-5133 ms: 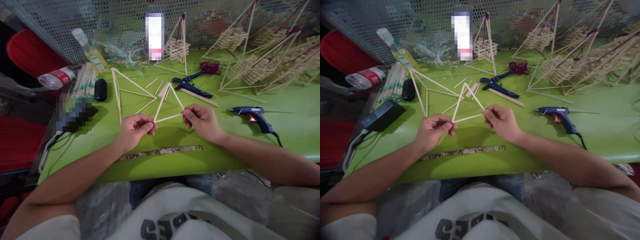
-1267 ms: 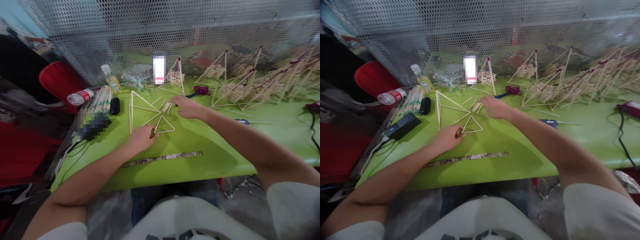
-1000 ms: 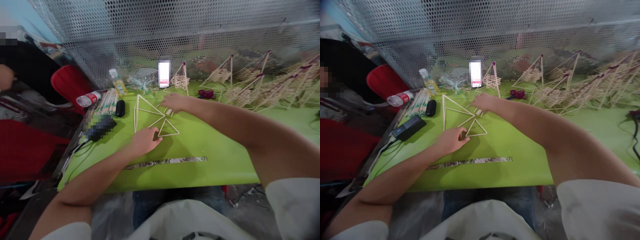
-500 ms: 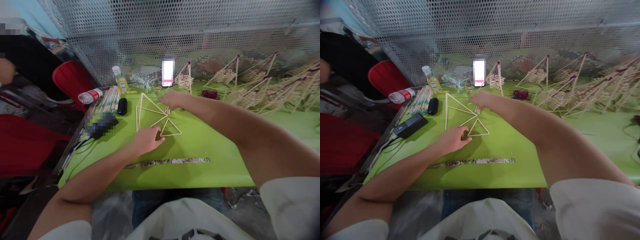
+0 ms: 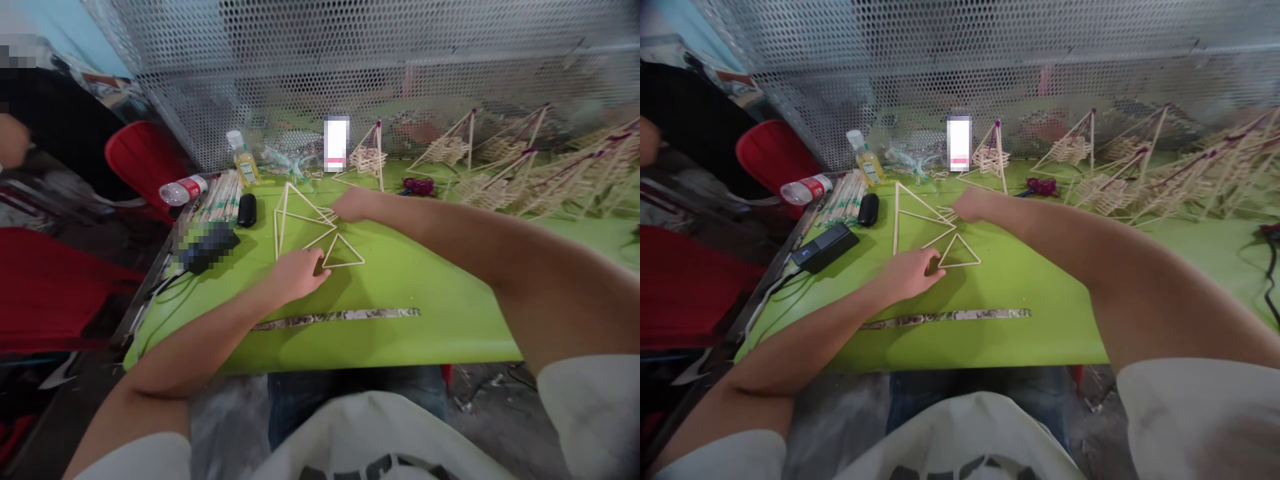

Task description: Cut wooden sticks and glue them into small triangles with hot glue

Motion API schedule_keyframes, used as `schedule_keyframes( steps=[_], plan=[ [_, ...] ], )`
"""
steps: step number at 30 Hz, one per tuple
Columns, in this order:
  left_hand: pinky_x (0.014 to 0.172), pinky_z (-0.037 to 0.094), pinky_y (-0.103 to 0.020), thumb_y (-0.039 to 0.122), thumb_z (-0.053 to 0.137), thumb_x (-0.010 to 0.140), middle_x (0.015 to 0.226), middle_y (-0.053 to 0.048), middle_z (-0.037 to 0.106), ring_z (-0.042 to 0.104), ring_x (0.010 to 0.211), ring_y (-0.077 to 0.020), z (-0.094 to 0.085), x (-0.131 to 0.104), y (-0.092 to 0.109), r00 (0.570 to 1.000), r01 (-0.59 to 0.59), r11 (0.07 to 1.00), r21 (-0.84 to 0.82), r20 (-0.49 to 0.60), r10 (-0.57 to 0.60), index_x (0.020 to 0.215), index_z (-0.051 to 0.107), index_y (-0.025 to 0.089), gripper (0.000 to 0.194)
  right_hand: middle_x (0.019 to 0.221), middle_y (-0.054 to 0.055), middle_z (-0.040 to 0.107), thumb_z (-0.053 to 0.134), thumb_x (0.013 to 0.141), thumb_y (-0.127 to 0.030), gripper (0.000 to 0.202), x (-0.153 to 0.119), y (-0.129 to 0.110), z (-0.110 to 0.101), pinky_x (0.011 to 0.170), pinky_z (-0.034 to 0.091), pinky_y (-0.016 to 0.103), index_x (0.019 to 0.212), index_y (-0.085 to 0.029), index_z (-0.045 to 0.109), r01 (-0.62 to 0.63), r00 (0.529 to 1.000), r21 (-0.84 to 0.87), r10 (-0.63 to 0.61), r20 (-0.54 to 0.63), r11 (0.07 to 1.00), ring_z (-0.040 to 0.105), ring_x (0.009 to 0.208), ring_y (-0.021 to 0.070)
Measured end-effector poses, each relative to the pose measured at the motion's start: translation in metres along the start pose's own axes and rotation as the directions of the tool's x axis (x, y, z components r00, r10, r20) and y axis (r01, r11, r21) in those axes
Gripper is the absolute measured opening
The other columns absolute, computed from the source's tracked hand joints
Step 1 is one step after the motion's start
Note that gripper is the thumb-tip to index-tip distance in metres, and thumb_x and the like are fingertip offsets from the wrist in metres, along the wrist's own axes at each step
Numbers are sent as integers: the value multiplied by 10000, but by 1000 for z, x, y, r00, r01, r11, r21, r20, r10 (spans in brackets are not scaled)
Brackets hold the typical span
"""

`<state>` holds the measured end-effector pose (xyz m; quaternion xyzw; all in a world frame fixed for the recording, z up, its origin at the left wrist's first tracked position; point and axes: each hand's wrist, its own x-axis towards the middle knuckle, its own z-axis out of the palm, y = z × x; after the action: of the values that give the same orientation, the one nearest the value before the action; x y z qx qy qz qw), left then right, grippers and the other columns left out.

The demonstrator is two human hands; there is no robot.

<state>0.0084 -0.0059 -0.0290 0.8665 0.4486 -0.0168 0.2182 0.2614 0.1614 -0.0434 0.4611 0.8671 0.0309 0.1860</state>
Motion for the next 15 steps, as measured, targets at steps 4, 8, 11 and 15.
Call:
schedule_keyframes(
  steps=[4,8,11,15],
  plan=[
    [552,458,-303,488,613,1096,968,-95,796,675,665,-187,-3,-2,3,1000,11,1000,-1,10,-11,1383,702,136,462,1178,77,778,750,1072,-406,277,1,-10,-11,999,643,467,1184,-152,757,-51,983,-93,67,171,994,759,1080,230],
    [532,450,-302,487,615,1088,938,-96,785,664,647,-184,-2,-3,4,1000,2,1000,8,-7,-2,1366,711,133,460,1217,85,775,767,1063,-373,263,0,-19,-16,1025,644,483,1202,-150,757,-90,970,-95,109,216,991,756,1126,240],
    [511,438,-308,497,593,1092,924,-112,780,656,619,-192,1,-1,2,1000,16,1000,-11,-1,-16,1362,706,130,470,1220,84,775,767,1064,-388,278,-4,-23,-16,1023,643,482,1211,-152,756,-137,970,-39,142,197,990,757,1124,238],
    [520,450,-314,536,585,1089,915,-120,780,668,619,-211,2,1,1,999,47,998,-51,6,-47,1284,731,155,453,1106,115,795,690,1080,-332,220,-20,-11,-24,959,627,456,1088,-132,781,-186,979,109,174,110,976,759,1044,256]
  ],
)
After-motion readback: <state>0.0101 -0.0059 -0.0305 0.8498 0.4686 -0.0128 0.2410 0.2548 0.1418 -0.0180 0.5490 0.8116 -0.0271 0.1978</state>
